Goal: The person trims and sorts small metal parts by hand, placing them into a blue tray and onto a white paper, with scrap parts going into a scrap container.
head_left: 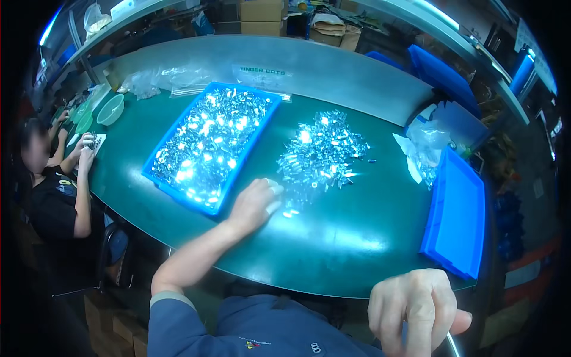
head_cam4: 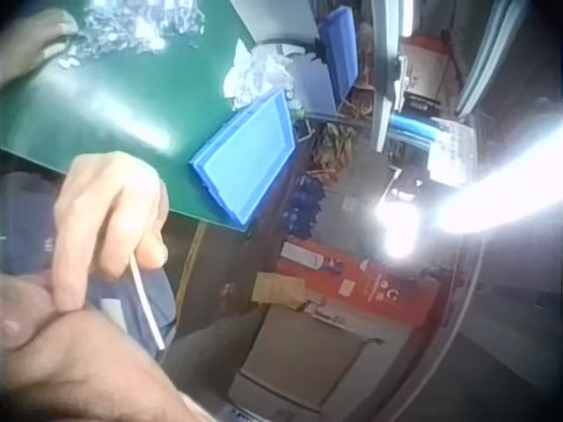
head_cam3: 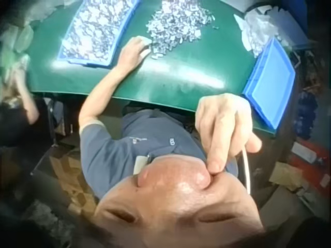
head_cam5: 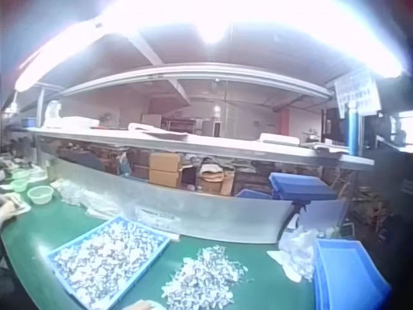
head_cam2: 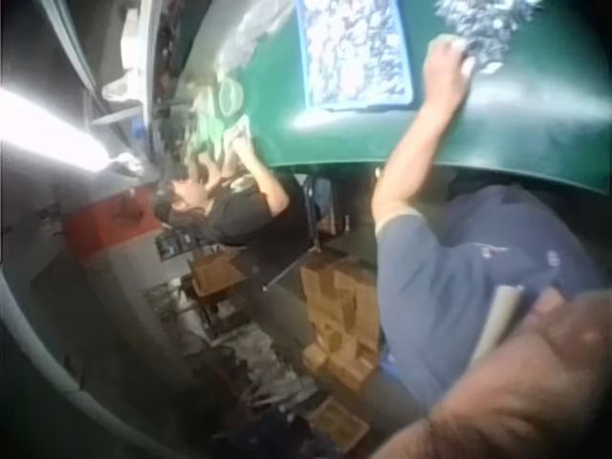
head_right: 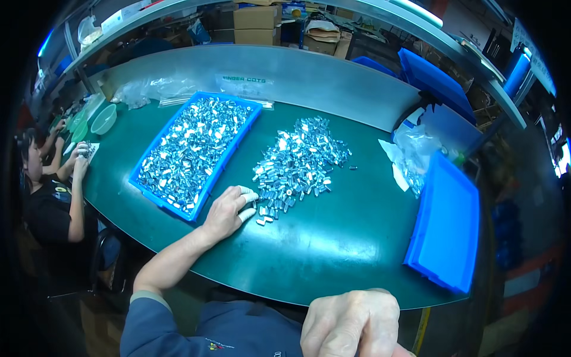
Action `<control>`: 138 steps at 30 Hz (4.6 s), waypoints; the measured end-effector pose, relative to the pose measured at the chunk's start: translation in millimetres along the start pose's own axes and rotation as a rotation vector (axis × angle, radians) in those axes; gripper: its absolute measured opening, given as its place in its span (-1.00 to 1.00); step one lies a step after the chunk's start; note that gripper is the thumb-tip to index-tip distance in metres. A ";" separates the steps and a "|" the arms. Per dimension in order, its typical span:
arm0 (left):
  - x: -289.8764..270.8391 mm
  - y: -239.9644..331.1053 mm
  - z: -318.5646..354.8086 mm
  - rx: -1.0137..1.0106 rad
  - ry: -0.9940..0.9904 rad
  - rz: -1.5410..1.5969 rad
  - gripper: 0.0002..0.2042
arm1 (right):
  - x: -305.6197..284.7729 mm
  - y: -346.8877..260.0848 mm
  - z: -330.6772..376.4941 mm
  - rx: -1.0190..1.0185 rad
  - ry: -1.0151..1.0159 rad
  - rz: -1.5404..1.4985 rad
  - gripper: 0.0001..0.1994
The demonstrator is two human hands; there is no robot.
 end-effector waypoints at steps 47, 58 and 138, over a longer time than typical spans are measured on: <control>-3.0 -3.1 0.0 -0.287 -0.128 0.591 -0.78 | -180.9 94.2 170.5 0.740 1.012 0.915 -0.67; -0.3 0.2 -0.3 -0.196 -0.135 0.528 -0.81 | -181.3 91.5 190.6 0.774 1.136 0.747 -0.69; -118.9 -97.8 -65.2 -0.205 0.209 -0.425 -0.76 | -184.1 90.3 200.2 0.547 1.239 0.826 -0.82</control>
Point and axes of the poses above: each hand's wrist, its own z-axis away from the middle knuckle, its own x-axis out of the palm, y = z × x, the point moved 6 cm from there along -z, towards the middle knuckle, and after that the axes turned 7 degrees about -z, right-handed, at the moved point
